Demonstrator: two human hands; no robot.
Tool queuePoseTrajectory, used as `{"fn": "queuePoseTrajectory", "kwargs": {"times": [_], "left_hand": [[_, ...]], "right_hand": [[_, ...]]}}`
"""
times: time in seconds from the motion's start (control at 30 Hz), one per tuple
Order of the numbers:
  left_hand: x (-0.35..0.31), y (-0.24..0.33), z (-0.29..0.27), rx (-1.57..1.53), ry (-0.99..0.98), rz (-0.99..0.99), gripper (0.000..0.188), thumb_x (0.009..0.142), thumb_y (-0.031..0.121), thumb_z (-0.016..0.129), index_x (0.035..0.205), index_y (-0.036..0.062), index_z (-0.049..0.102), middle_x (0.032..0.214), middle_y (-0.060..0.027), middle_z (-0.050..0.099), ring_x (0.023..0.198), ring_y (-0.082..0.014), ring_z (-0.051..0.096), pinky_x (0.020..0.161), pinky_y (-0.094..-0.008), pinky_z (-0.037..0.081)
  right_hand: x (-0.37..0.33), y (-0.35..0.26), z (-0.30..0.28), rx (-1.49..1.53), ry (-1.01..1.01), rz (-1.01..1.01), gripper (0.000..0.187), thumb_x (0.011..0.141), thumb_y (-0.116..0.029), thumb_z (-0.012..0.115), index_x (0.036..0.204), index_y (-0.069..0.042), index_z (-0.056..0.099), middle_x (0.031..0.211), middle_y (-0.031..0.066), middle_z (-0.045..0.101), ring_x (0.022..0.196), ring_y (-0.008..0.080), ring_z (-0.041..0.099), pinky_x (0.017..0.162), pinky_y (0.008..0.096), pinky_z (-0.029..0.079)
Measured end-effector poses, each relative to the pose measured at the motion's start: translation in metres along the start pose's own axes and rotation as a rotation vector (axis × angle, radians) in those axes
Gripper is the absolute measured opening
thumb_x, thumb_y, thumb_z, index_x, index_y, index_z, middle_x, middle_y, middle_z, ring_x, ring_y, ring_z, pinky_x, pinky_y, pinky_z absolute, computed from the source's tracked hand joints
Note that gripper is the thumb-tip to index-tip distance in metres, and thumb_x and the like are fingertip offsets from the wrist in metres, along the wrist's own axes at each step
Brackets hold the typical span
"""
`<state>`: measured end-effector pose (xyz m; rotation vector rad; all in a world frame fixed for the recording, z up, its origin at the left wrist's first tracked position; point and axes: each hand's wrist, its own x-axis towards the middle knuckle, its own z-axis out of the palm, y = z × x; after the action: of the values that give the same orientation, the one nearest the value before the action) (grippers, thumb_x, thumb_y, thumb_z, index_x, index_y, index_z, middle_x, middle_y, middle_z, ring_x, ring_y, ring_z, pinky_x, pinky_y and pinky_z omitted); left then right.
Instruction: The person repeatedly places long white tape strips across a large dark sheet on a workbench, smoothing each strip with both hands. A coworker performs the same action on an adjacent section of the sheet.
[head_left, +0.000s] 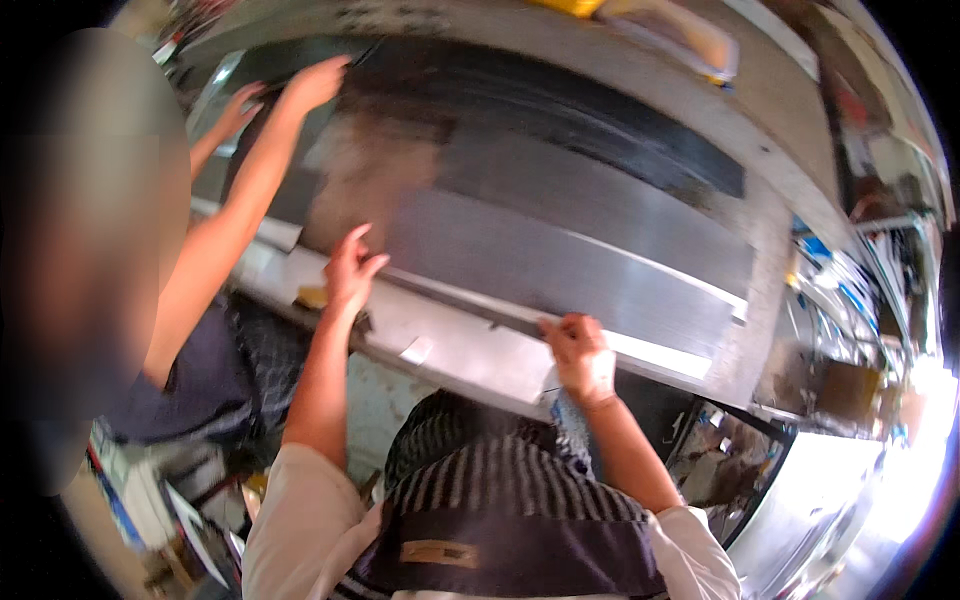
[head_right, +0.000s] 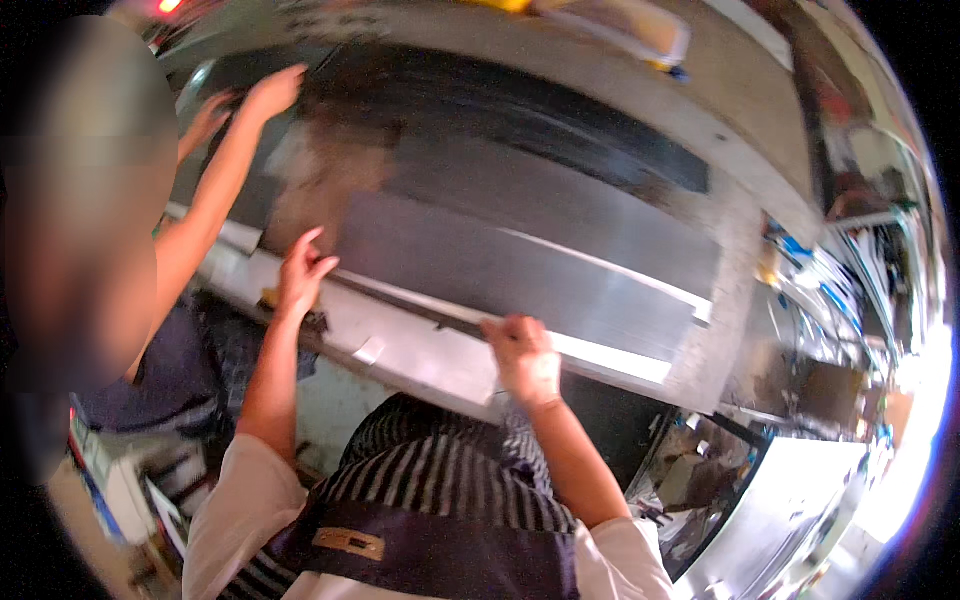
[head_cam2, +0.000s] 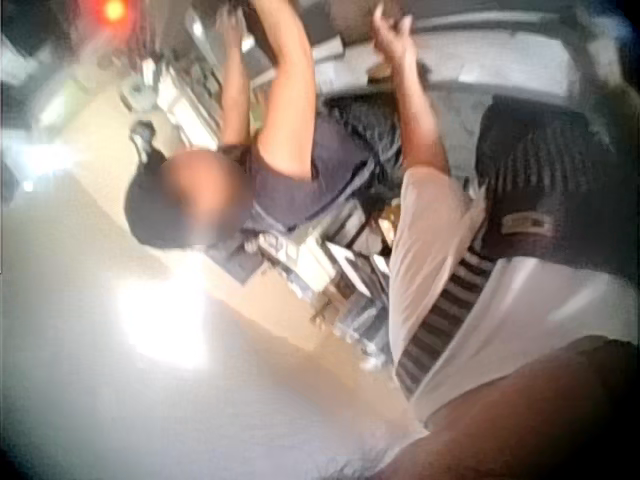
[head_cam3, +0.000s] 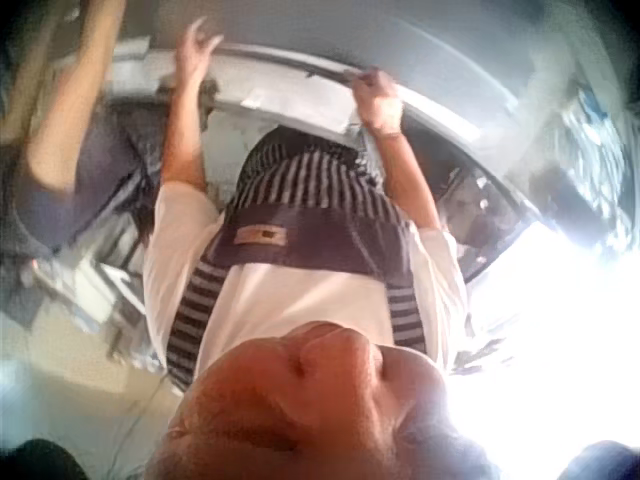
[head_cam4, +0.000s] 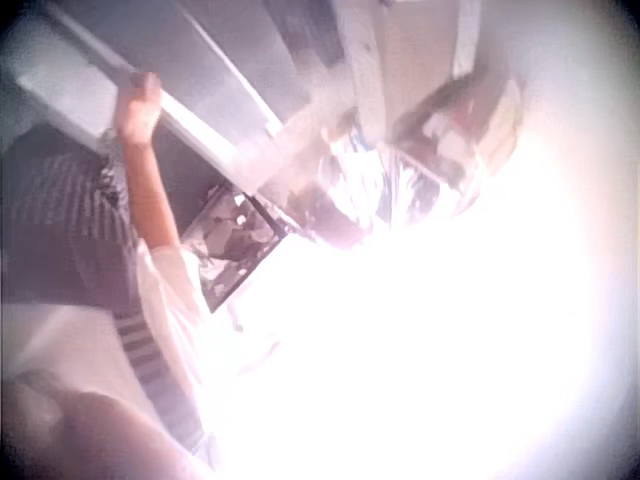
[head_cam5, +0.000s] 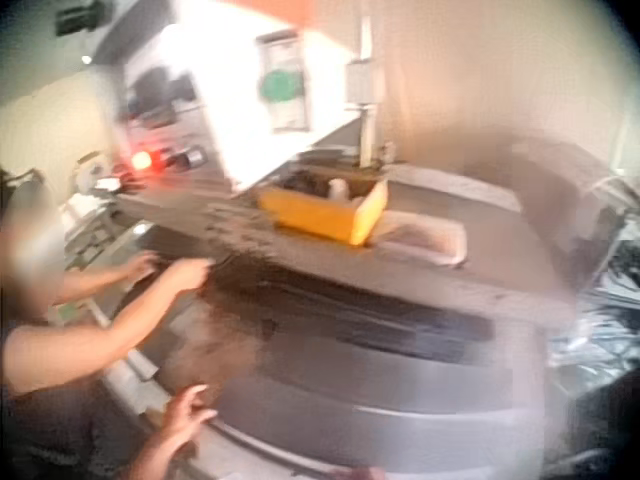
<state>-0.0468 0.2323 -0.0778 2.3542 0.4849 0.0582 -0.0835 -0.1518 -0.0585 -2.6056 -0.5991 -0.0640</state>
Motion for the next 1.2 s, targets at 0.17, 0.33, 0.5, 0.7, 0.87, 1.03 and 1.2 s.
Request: {"fn": "queuePoseTrajectory", "kwargs": {"times": [0.17,0.33,0.5,0.7,0.87,1.03,1.2], "left_hand": [[-0.004,0.073,0.035,0.163,0.295,0.438,0.033,0.088,0.014,0.063,0.121,0.0089,0.058,0.112,-0.0132,0.056,0.099,-0.0297,0.058,0.086,-0.04,0.047],[0.027,0.186,0.11,0.2,0.01,0.663,0.038,0.095,0.024,0.054,0.129,0.0059,0.053,0.143,-0.0084,0.042,0.125,-0.0312,0.046,0.105,-0.0445,0.033],[0.103,0.248,0.193,0.371,-0.042,0.775,0.053,0.098,0.037,0.045,0.143,0.0107,0.036,0.154,-0.008,0.026,0.14,-0.0264,0.028,0.111,-0.0484,0.023],[0.137,0.3,0.231,0.487,-0.345,0.657,0.068,0.097,0.057,0.029,0.149,0.0143,0.027,0.157,-0.0016,0.018,0.145,-0.0211,0.016,0.117,-0.0475,0.009],[0.133,0.296,0.233,0.445,-0.287,0.713,0.065,0.095,0.054,0.038,0.145,0.0131,0.035,0.155,-0.0048,0.024,0.143,-0.0226,0.021,0.115,-0.0479,0.014],[0.091,0.309,0.217,-0.144,-0.06,0.938,0.041,0.087,0.023,0.066,0.123,0.005,0.056,0.13,-0.0119,0.053,0.118,-0.0302,0.053,0.1,-0.0417,0.041],[0.052,0.301,0.189,-0.923,-0.713,-0.005,0.052,0.091,0.041,0.062,0.116,-0.0038,0.055,0.117,-0.0176,0.059,0.106,-0.0251,0.062,0.093,-0.0371,0.05]], "right_hand": [[0.008,0.003,-0.044,0.209,0.038,0.113,0.041,0.082,-0.015,0.068,0.122,-0.011,0.061,0.1,0.0124,0.061,0.09,0.0296,0.06,0.077,0.0402,0.052],[0.054,0.151,-0.082,0.232,0.442,0.476,0.031,0.09,-0.008,0.058,0.121,-0.004,0.059,0.1,0.015,0.065,0.085,0.0243,0.064,0.074,0.0345,0.052],[0.119,0.329,-0.106,-0.111,0.574,0.621,0.038,0.092,-0.027,0.054,0.121,-0.003,0.059,0.112,0.0225,0.059,0.104,0.0397,0.055,0.089,0.0465,0.045],[0.167,0.391,-0.095,-0.207,0.45,0.74,0.04,0.09,-0.037,0.054,0.118,-0.01,0.061,0.119,0.0224,0.059,0.109,0.0408,0.054,0.093,0.0463,0.044],[0.181,0.355,-0.111,0.057,0.601,0.935,0.04,0.083,-0.025,0.067,0.119,-0.008,0.06,0.12,0.0161,0.062,0.108,0.0343,0.058,0.094,0.0407,0.045],[0.155,0.324,-0.145,0.729,0.807,0.844,0.034,0.076,-0.008,0.076,0.108,0.0,0.066,0.092,0.0079,0.066,0.075,0.0183,0.061,0.062,0.032,0.048],[0.087,0.265,-0.167,0.945,0.733,1.018,0.025,0.079,-0.011,0.076,0.099,0.002,0.069,0.073,0.0036,0.062,0.059,0.0119,0.053,0.047,0.027,0.041]]}}
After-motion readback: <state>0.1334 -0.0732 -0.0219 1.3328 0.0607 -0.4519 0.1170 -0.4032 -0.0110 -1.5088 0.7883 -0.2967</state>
